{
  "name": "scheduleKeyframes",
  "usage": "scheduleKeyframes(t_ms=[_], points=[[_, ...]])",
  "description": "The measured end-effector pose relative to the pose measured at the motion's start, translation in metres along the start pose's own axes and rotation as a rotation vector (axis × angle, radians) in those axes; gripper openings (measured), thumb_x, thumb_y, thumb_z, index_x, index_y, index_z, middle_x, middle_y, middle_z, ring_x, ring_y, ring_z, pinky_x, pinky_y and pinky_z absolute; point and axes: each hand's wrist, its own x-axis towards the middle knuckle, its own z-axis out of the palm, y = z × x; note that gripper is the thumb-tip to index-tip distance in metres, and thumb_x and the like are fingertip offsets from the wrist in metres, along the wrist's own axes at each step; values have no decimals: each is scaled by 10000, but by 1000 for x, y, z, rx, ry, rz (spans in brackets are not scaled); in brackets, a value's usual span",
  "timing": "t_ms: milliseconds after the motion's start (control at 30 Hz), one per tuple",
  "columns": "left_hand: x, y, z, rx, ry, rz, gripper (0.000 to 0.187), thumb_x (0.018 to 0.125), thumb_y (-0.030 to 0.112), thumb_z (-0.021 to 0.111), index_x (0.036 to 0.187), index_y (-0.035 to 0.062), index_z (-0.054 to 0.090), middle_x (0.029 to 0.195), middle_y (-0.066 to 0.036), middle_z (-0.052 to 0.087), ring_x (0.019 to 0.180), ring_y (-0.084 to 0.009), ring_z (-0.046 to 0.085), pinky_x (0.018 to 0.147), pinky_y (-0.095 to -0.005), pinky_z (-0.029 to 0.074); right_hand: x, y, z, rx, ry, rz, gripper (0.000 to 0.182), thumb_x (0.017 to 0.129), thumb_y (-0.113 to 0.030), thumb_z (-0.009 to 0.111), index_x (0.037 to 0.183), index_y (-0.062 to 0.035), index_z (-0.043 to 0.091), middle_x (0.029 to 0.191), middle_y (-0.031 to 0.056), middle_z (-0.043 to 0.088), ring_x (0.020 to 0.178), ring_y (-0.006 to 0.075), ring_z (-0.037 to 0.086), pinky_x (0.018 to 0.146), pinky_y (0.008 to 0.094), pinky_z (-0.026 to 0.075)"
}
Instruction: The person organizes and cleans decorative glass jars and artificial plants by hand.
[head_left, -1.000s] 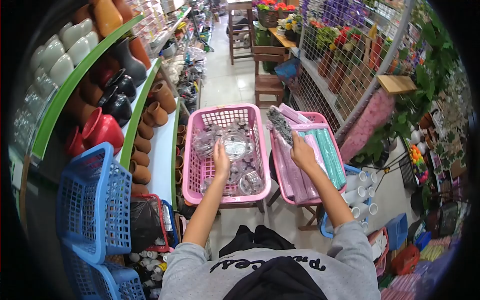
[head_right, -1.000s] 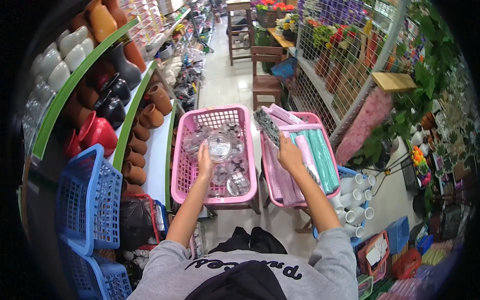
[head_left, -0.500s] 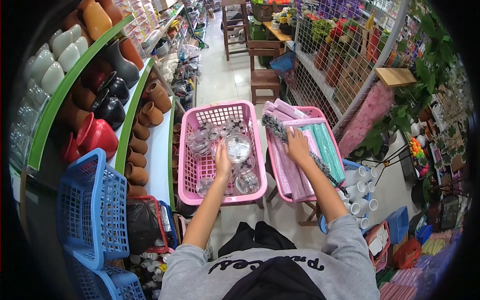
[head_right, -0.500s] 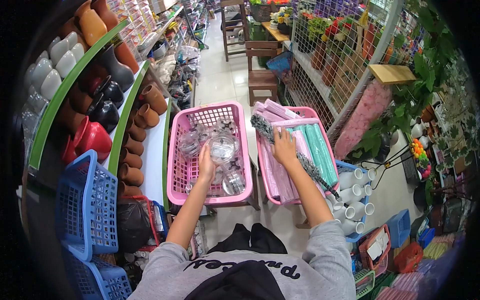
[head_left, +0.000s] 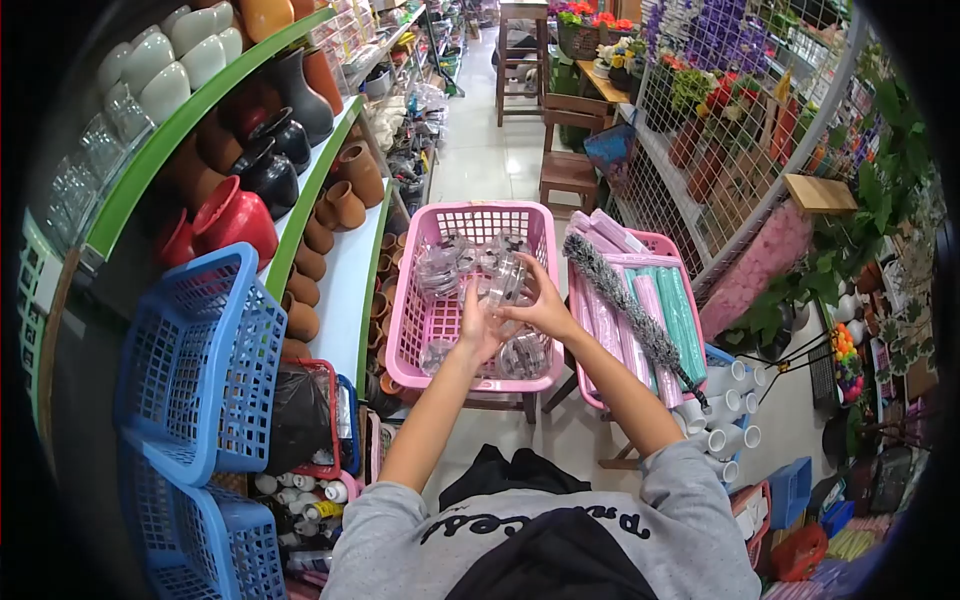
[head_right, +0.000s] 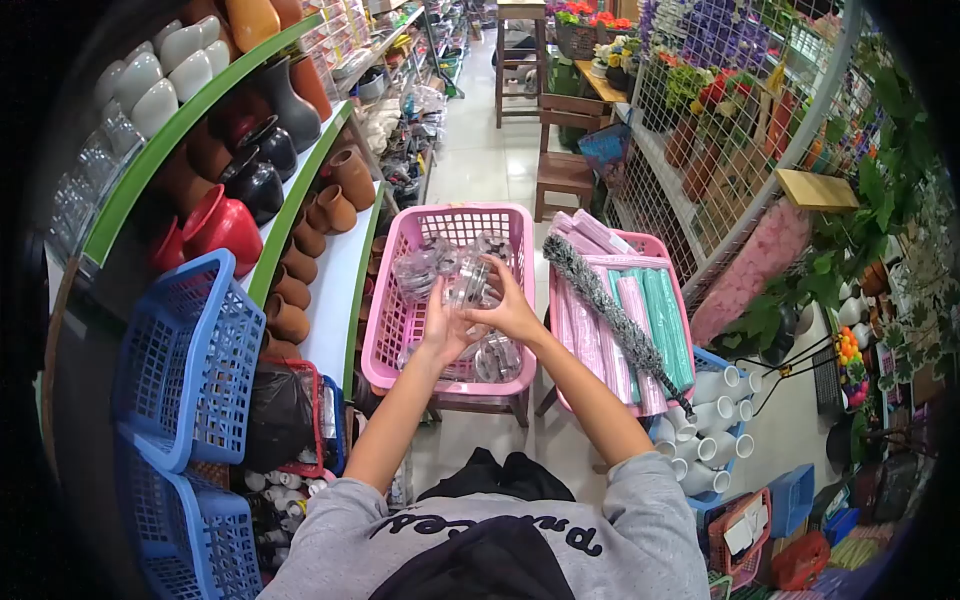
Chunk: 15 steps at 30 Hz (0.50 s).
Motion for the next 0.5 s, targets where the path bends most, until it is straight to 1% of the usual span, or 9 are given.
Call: scheduleKeyframes(t_ms=[100,167,200,233,333,367,433,467,500], points=[[1,0,-16,154,60,-23,693,855,674,346,1275,138,471,1110,-42,590,1023,-165,532,891,-404,389,4,-7,-3,-230,14,-102,1005,541,-204,823,1392,-91,300,1287,174,409,1201,312,426,994,408,377],[4,-4,-23,344,178,282,724,852,632,435,1360,121,371,1254,-78,507,1151,-198,475,926,-411,379,6,-17,-6,-560,-86,-189,1004,511,-226,809,1384,-92,331,1211,179,429,1156,333,443,974,413,380],[-12,3,-16,350,164,325,774,834,468,611,1408,75,271,1345,-120,415,1248,-219,391,977,-417,355,5,-23,-4,-653,-121,-183,1026,488,-237,793,1390,-96,327,1183,191,429,1133,374,440,957,417,384],[-11,2,-19,349,167,321,774,834,468,611,1408,75,271,1345,-120,415,1248,-219,391,977,-417,355,5,-22,-3,-650,-123,-179,1026,488,-237,793,1390,-96,327,1183,191,429,1133,374,440,957,417,384],[0,-3,-34,769,46,679,741,775,126,726,1364,-25,303,1327,-162,415,1204,-197,427,974,-322,385,4,-22,1,-890,-243,-285,1026,491,-232,786,1394,-95,320,1204,207,423,1132,397,426,963,421,379],[2,-5,-41,766,48,680,741,775,126,726,1364,-25,303,1327,-162,415,1204,-197,427,974,-322,385,2,-22,1,-853,-265,-274,1029,497,-229,782,1399,-89,305,1233,214,410,1155,400,411,980,427,367],[-1,-7,-52,422,21,465,617,841,87,642,1364,-4,326,1251,-128,493,1119,-186,515,886,-308,473,-1,-24,2,-779,-306,-254,1037,510,-223,776,1407,-77,277,1291,228,385,1201,405,382,1015,439,343],[0,-10,-58,338,36,475,562,851,57,617,1348,18,357,1193,-94,540,1008,-156,582,792,-290,531,-2,-26,-1,-803,-312,-278,1043,523,-210,775,1414,-68,253,1338,225,357,1231,394,371,1029,420,338],[-2,-11,-67,338,38,474,562,851,57,617,1348,18,357,1193,-94,540,1008,-156,582,792,-290,531,-6,-26,-7,-801,-313,-277,1043,523,-210,775,1414,-68,253,1338,225,357,1231,394,371,1029,420,338]])
